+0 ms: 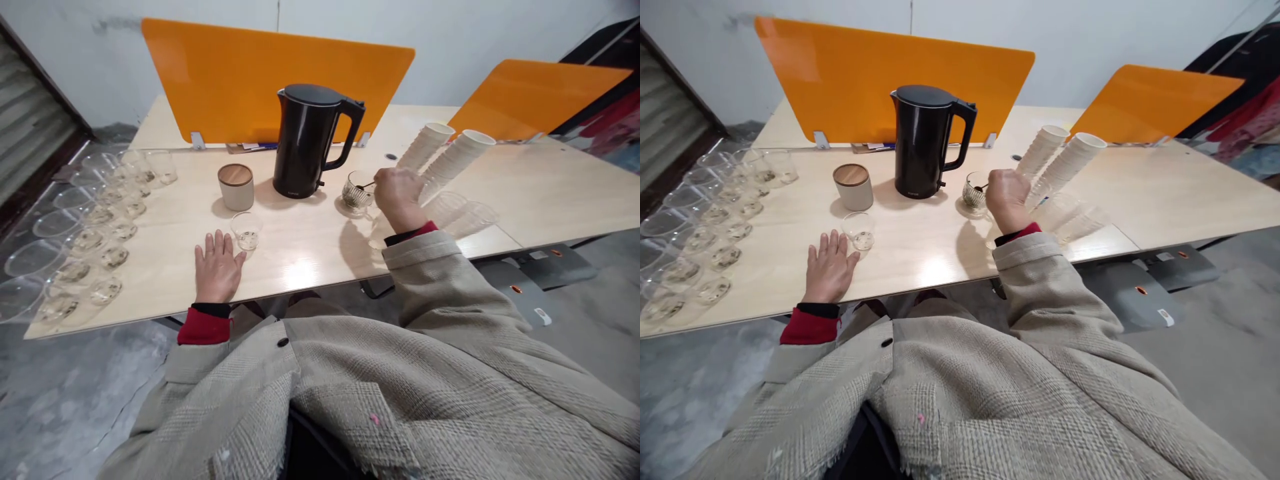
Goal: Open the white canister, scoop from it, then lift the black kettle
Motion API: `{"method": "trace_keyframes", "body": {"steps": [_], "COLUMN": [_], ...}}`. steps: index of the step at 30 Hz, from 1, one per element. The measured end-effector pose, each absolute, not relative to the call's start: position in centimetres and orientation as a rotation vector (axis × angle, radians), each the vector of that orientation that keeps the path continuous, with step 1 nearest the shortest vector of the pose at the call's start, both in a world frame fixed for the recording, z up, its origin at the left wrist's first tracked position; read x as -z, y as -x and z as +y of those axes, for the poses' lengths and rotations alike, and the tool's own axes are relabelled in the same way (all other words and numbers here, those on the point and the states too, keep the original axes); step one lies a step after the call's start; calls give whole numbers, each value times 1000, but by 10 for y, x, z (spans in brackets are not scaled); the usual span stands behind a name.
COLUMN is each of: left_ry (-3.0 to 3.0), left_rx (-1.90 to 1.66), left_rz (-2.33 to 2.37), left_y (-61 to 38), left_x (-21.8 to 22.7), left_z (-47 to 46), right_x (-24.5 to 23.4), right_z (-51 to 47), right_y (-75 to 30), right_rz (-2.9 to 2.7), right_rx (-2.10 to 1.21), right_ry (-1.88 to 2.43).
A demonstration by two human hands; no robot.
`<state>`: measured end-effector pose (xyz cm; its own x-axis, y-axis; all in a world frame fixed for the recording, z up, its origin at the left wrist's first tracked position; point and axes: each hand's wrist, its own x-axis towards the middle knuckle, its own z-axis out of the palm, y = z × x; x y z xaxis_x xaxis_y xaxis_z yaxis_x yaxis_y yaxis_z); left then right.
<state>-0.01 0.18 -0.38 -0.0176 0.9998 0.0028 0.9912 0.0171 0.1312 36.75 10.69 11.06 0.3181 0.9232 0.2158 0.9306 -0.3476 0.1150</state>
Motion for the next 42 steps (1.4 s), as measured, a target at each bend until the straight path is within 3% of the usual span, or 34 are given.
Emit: {"method": "trace_keyframes", "body": {"steps": [4,7,11,14,18,26,42], "left_ry": [-2127,-2126,-2122,-2129,-2137,-2173,-2157], "left_rx": [-140,-155,-151,-147,-151,-206,-174], "left_rz": [2175,2173,2158,2155,2162,2149,2156], "left_y": [0,-1,-1,-2,-2,-1,-1], "left_x": [5,5,3,3,4,5,6], "left_z": [1,0,0,-1,-1,-3,-1], "right_x": [-130,-142,-140,-129,-115,-113,-117], "right_z": [73,43,23,27,39,38,41], "right_y": [-368,-352,-306,-266,-224,-179,-193], "right_rz": [-1586,-1597,-1718,-1892,-2171,-2641,-2428], "right_rx": [426,360,-17,-227,-288,-1,-130], "right_ry": [2326,1912,1400,1251,1280,1485,1512]}}
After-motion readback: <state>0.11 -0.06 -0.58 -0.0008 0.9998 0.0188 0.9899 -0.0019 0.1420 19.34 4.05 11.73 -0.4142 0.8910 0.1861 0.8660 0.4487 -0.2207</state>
